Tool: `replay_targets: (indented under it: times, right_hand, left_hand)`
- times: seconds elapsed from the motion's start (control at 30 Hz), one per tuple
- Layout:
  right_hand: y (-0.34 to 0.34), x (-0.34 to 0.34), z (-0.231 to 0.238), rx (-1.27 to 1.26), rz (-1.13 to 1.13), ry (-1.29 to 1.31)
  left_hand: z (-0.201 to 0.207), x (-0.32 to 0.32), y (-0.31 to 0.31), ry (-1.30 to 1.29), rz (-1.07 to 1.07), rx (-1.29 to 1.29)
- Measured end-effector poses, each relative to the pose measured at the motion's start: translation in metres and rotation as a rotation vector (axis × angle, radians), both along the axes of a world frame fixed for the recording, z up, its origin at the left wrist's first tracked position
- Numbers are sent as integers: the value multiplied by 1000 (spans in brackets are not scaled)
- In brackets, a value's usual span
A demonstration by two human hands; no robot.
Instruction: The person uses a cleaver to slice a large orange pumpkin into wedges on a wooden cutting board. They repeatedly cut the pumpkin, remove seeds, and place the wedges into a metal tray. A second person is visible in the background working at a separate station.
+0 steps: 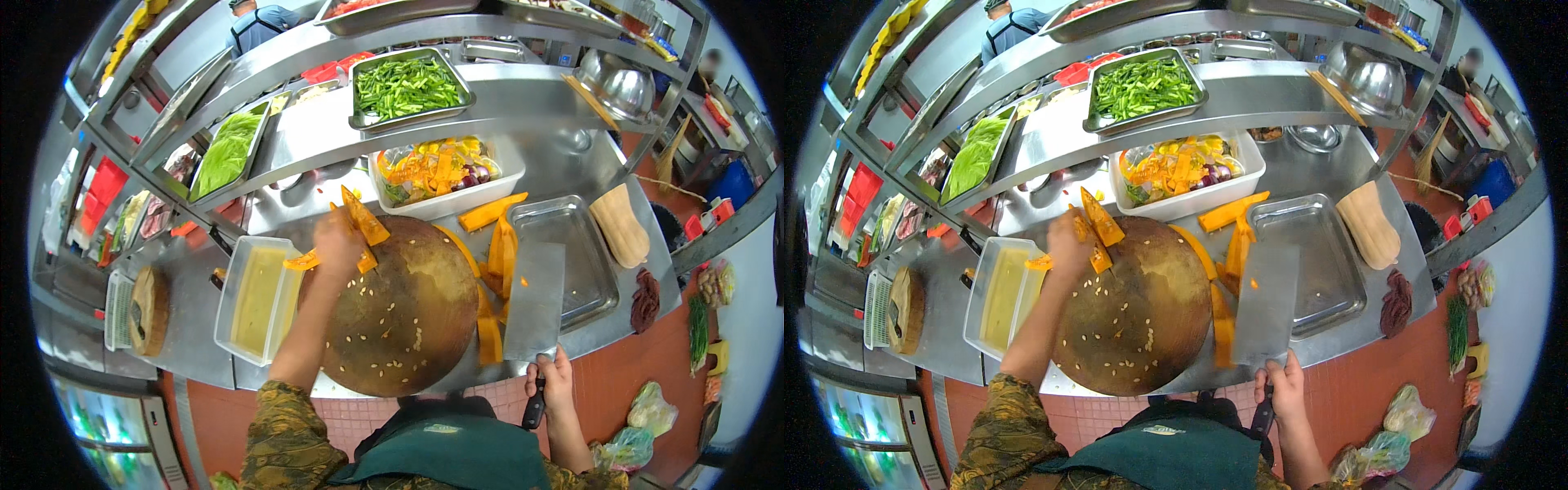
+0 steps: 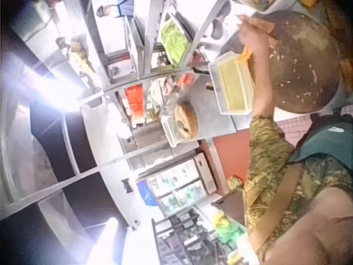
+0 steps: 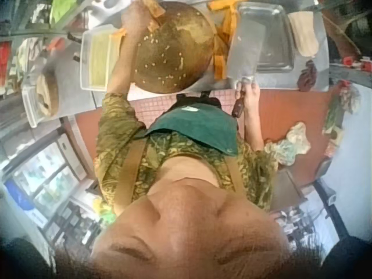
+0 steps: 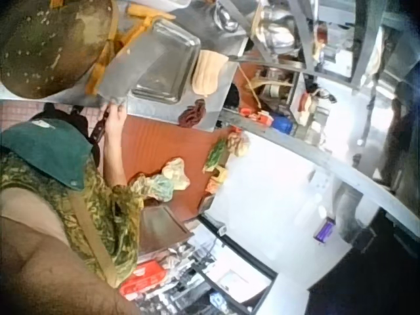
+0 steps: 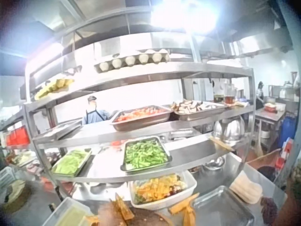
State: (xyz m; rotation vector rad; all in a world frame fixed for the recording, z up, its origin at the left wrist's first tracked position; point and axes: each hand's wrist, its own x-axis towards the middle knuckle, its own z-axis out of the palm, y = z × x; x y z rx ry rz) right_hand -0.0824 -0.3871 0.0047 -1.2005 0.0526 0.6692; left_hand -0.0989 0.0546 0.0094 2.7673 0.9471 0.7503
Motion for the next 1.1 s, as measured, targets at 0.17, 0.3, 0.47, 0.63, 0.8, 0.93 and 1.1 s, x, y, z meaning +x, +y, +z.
replay_targets:
  times: [0.17,0.3,0.47,0.63,0.8,0.93,1.1]
  right_hand:
    - [23,-13,-8,6,196,90]
    - [40,-20,-23,14,336,102]
    - [29,-47,-44,-95,322,122]
    - [32,-92,-54,-149,278,155]
    - [81,-122,-64,-233,417,-109]
    - [134,-140,-38,-491,510,-573]
    - [154,-146,-27,-635,478,-841]
  left_hand:
    - [-50,-77,74,432,-28,-162]
    - [-62,-86,77,392,-96,-33]
    - [-55,-114,55,309,-150,-111]
    - [-46,-146,37,138,-123,-117]
    - [-21,-158,25,101,-94,-147]
    - [-12,-157,14,37,-168,-157]
    - [5,-149,-5,-5,-257,-172]
